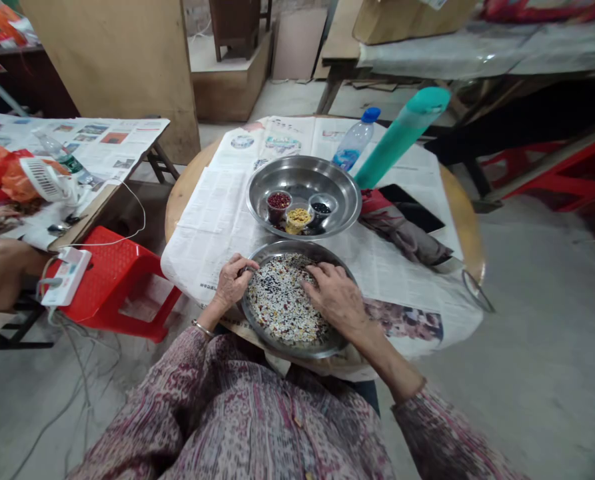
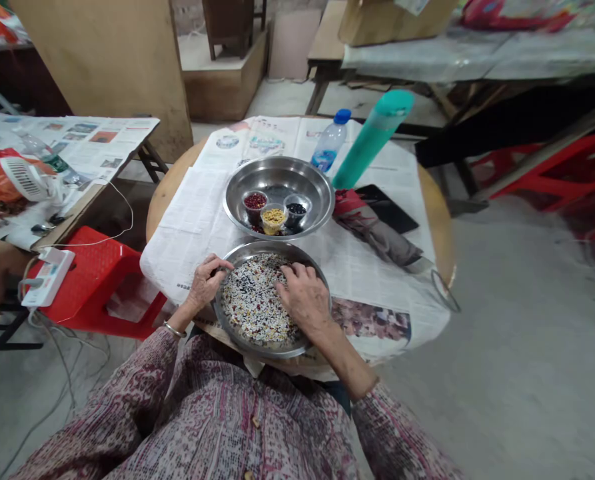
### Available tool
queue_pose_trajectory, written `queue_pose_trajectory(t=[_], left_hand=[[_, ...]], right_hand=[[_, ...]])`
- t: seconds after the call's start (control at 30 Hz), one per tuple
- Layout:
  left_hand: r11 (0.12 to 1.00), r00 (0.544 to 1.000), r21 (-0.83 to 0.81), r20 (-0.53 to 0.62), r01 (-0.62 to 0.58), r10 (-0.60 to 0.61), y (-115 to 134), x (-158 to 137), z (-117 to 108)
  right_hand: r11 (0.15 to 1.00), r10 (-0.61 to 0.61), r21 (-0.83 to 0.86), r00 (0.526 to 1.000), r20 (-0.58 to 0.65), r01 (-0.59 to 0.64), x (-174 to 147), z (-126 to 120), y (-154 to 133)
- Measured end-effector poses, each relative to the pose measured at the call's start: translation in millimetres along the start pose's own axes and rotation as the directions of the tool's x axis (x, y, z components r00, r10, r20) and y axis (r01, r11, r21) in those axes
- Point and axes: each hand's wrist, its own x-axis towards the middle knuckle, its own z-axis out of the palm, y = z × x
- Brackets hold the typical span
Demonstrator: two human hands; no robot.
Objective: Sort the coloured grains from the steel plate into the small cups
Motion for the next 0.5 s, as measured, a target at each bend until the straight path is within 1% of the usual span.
queue_pose_trajectory(t=[0.07,0.13,0.2,0.27,0.33,0.37,0.43,0.5], left_hand=[[1.0,1.0,0.003,0.0,0.007,-0.007,0.7,0.2,0.0],[1.0,1.0,0.004,0.002,0.006,-0.006,1.4,0.2,-0.3],[1.0,1.0,0.004,0.005,0.01,-0.01,1.9,0.0,-0.5],[1.0,1.0,0.006,0.01,0.016,-0.016,2.1,-0.1,-0.8],[1.0,1.0,0.003,0.011,0.012,-0.013,2.0,-0.1,-0.9],[1.0,1.0,0.001,0.01,0.01,-0.01,1.8,-0.1,-0.9],[1.0,1.0,0.002,0.008,0.01,-0.01,1.5,0.1,-0.8],[1.0,1.0,0.009,0.007,0.015,-0.015,1.3,0.2,-0.6]], right_hand=[[0.999,-0.023,0.039,1.0,0.02,0.022,-1.1,2.3,-9.4],[0.99,-0.102,0.105,0.992,0.072,0.094,-5.5,3.1,-22.0],[0.967,-0.21,0.179,0.966,0.153,0.182,-14.2,1.2,-32.7],[0.94,-0.298,0.244,0.924,0.239,0.24,-24.2,-3.3,-39.1],[0.92,-0.348,0.292,0.889,0.299,0.262,-29.8,-8.5,-41.0],[0.916,-0.352,0.306,0.886,0.302,0.26,-29.3,-10.5,-40.4],[0.922,-0.321,0.304,0.913,0.251,0.241,-20.7,-11.9,-37.1],[0.95,-0.239,0.24,0.958,0.156,0.198,-4.9,-9.0,-33.1]])
